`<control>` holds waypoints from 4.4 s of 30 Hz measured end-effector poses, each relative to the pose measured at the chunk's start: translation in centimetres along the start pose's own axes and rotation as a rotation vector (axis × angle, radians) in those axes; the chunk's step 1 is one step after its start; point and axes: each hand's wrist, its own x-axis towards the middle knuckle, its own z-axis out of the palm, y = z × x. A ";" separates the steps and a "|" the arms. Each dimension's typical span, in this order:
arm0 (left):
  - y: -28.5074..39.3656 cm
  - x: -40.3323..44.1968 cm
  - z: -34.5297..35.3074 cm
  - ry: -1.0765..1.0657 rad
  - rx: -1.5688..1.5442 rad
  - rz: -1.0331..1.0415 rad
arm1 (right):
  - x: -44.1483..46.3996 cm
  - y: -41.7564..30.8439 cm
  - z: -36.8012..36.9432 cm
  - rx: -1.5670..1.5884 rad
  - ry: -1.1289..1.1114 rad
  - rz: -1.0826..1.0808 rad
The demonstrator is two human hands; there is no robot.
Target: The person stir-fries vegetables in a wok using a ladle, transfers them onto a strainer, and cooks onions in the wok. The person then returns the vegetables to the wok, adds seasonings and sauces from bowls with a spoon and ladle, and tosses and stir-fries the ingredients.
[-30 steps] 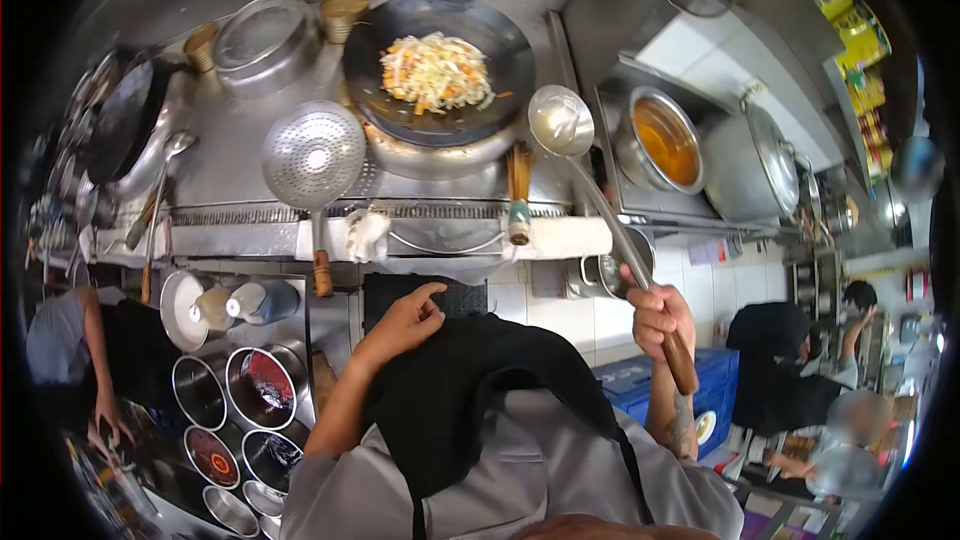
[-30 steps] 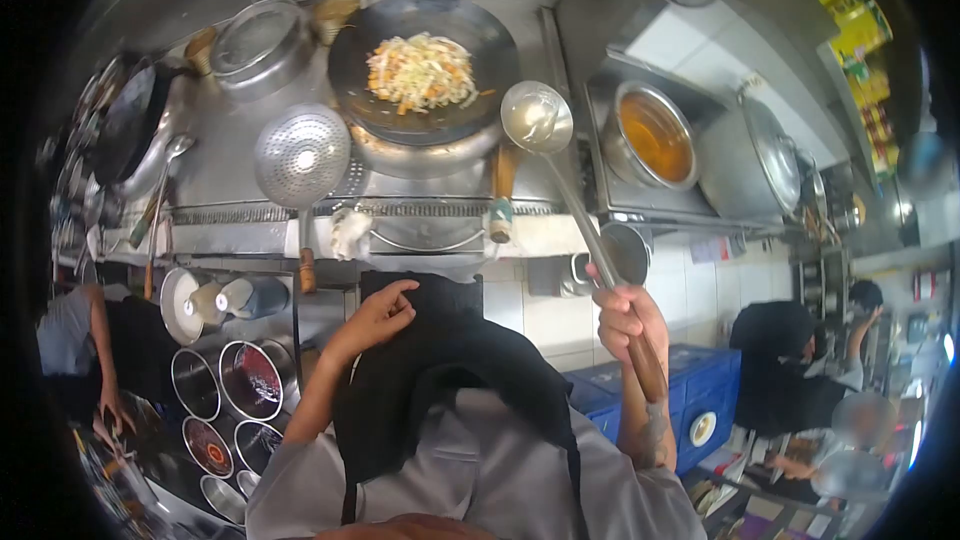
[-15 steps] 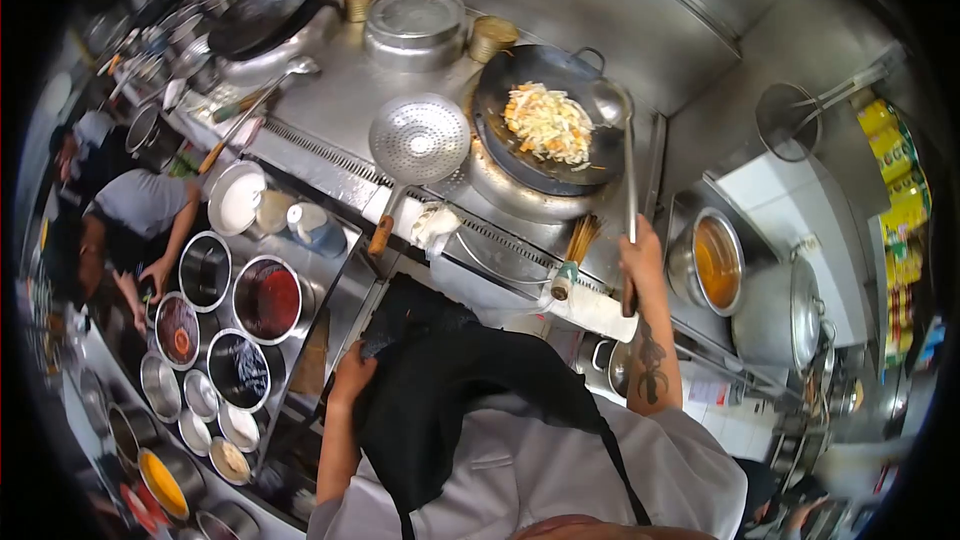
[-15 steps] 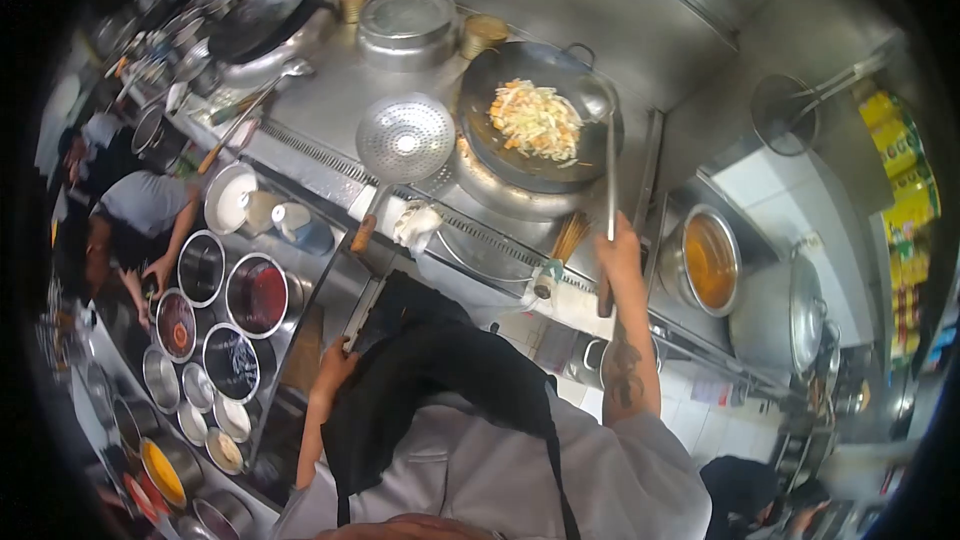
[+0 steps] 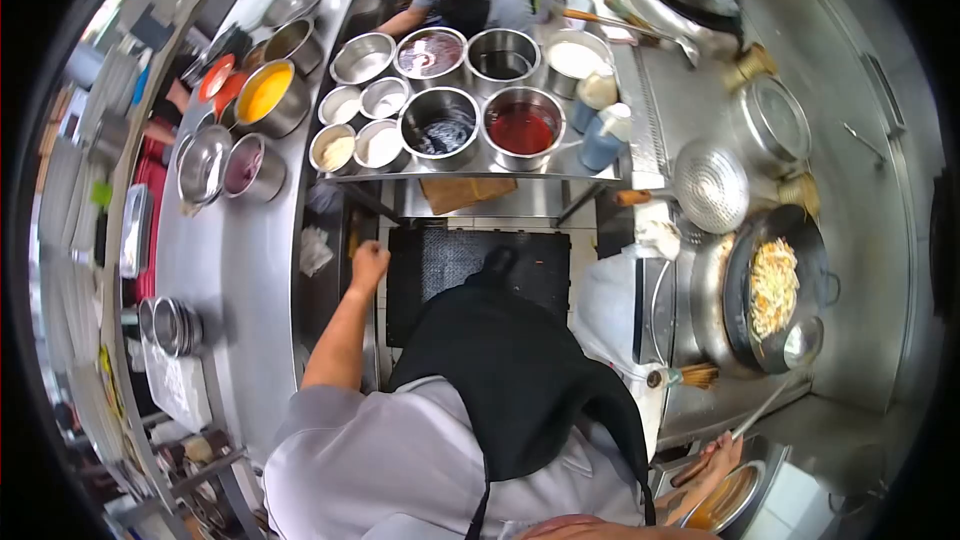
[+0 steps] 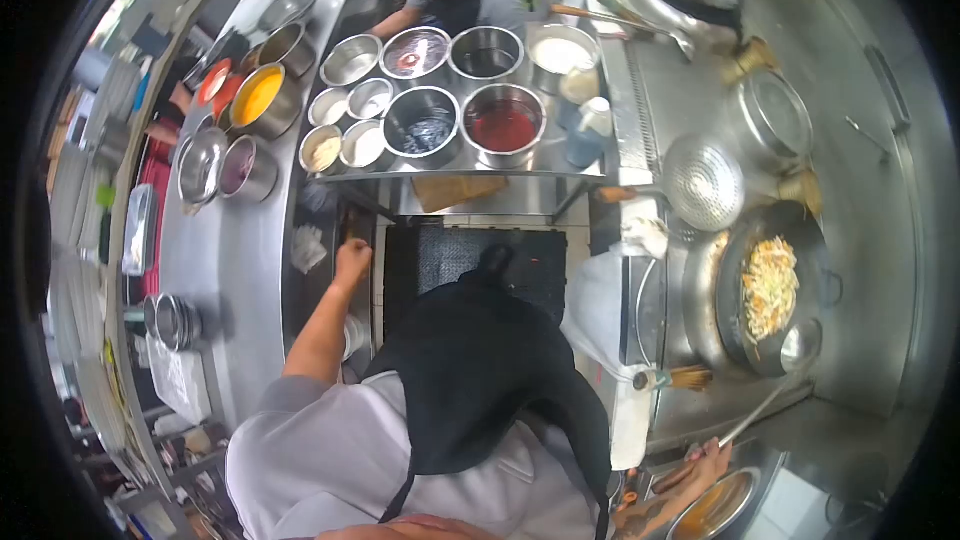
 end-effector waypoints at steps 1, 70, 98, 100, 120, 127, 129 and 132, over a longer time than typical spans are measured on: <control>0.6 1.1 -1.7 0.047 -0.134 -0.117 | -0.3 -0.7 0.3 0.057 0.016 0.039; 6.2 32.4 -11.7 0.424 -0.357 0.340 | -17.0 -19.3 31.1 0.244 0.059 -0.439; 4.1 30.8 -13.1 0.234 -0.522 0.254 | -26.3 -19.2 44.7 0.051 -0.806 -0.223; 2.4 31.2 -12.3 0.212 -0.622 0.167 | -27.8 -19.5 46.3 0.069 -0.944 -0.173; 2.6 31.2 -14.5 0.191 -1.145 -0.275 | -34.0 -22.0 57.2 -0.278 -1.467 0.191; 8.2 31.6 -17.5 0.521 -0.607 0.308 | -35.1 -21.8 59.3 -0.272 -1.572 0.368; 9.1 30.4 -17.9 0.574 -0.484 0.341 | -35.0 -21.8 59.1 -0.231 -1.590 0.413; 9.2 28.8 -17.3 0.493 -0.404 0.322 | -35.0 -22.5 58.2 -0.217 -1.529 0.342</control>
